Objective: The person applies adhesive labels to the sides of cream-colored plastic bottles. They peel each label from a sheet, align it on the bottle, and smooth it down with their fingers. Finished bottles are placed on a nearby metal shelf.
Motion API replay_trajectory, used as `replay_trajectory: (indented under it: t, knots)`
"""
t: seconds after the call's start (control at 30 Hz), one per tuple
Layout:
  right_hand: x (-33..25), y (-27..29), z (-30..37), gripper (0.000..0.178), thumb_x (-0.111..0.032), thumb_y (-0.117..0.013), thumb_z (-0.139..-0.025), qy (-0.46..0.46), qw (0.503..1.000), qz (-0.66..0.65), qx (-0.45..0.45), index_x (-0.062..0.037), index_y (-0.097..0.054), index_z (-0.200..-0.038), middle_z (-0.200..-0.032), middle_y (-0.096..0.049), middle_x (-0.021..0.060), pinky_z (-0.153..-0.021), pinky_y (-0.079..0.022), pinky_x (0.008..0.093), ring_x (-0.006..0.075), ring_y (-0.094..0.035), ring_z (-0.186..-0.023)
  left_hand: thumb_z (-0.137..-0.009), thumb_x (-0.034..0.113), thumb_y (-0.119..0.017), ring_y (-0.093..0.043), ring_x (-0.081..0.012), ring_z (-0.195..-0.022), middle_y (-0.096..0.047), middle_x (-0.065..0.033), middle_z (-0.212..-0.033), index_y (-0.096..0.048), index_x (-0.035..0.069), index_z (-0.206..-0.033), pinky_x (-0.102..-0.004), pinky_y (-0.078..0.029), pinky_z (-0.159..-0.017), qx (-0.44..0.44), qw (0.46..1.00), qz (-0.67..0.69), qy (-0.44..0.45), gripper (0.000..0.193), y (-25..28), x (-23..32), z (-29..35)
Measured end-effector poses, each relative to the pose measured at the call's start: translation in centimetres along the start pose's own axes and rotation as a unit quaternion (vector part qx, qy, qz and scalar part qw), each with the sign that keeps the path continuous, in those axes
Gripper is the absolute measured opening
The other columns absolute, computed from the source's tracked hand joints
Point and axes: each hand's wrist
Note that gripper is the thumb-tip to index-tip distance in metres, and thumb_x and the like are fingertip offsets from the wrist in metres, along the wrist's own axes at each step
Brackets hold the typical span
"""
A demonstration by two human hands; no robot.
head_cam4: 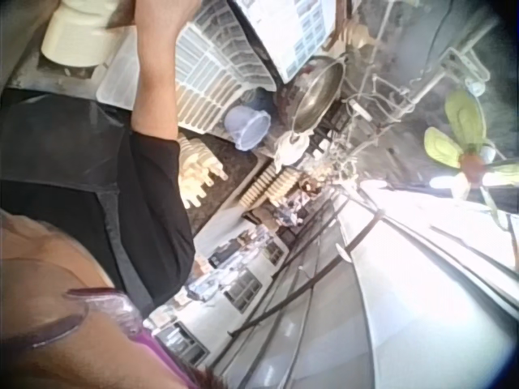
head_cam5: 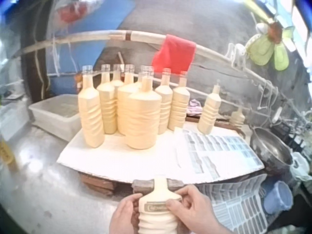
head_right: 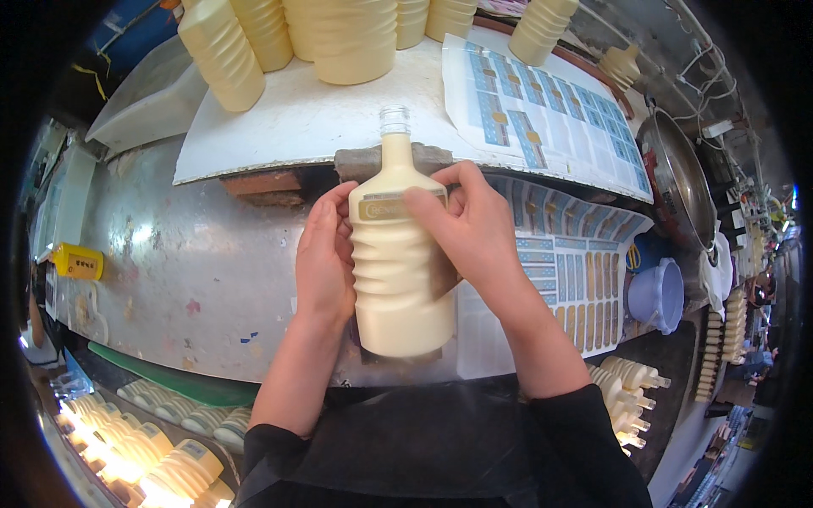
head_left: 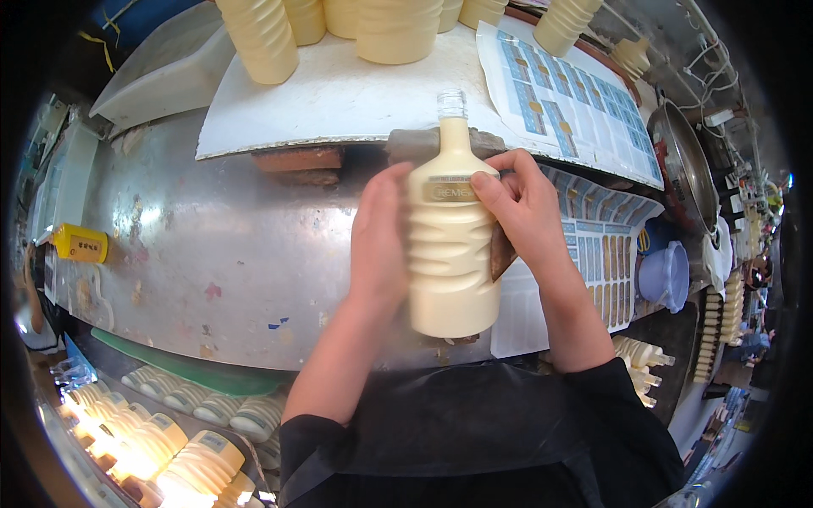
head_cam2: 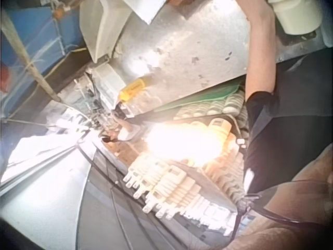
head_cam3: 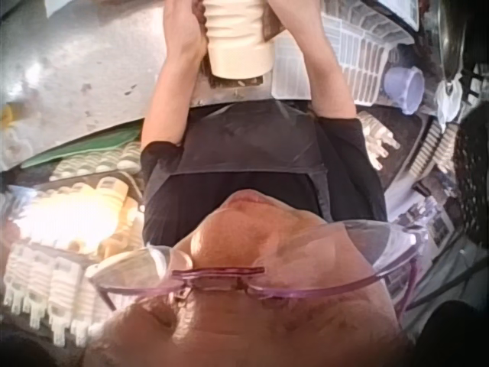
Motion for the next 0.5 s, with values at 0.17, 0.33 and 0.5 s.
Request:
replay_trajectory:
  t: [0.17, 0.33, 0.5]
  knots:
    - [0.7, -0.1, -0.1, 0.045, -0.04, -0.079, -0.086, 0.018, 1.0, -0.002, 0.004, -0.0009, -0.065, -0.104, -0.064, -0.052, 0.0001, -0.057, -0.042, 0.0298, 0.0098, -0.048, -0.06, -0.112, 0.034, -0.046, -0.058, -0.0107, -0.107, -0.06, -0.0056, -0.123, -0.049, 0.008, -0.138, -0.0287, -0.05, -0.093, -0.025, 1.0, -0.009, -0.008, 0.037, -1.1, 1.0, 0.6]
    - [0.2, -0.1, 0.0, 0.044, -0.039, -0.079, -0.086, 0.012, 1.0, 0.003, 0.005, -0.0016, -0.065, -0.103, -0.064, -0.052, -0.0001, -0.057, -0.041, 0.0299, 0.0096, -0.048, -0.06, -0.106, 0.036, -0.054, -0.056, -0.0192, -0.112, -0.059, -0.0123, -0.122, -0.05, 0.003, -0.13, -0.0335, -0.046, -0.099, -0.035, 0.975, -0.214, -0.056, 0.041, -0.7, 0.5, -0.9]
    - [0.1, 0.0, 0.1, 0.045, -0.04, -0.08, -0.085, 0.002, 1.0, 0.004, 0.001, -0.0019, -0.065, -0.104, -0.065, -0.055, 0.0007, -0.058, -0.044, 0.0305, 0.011, -0.049, -0.06, -0.106, 0.037, -0.053, -0.056, -0.019, -0.11, -0.059, -0.0118, -0.118, -0.051, 0.003, -0.124, -0.0333, -0.046, -0.098, -0.034, 0.963, -0.248, -0.098, 0.04, -0.4, 0.2, -1.2]
Point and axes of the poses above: each hand's wrist, its own z-axis away from the middle knuckle, its own y-axis out of the back of the hand, x = y × z
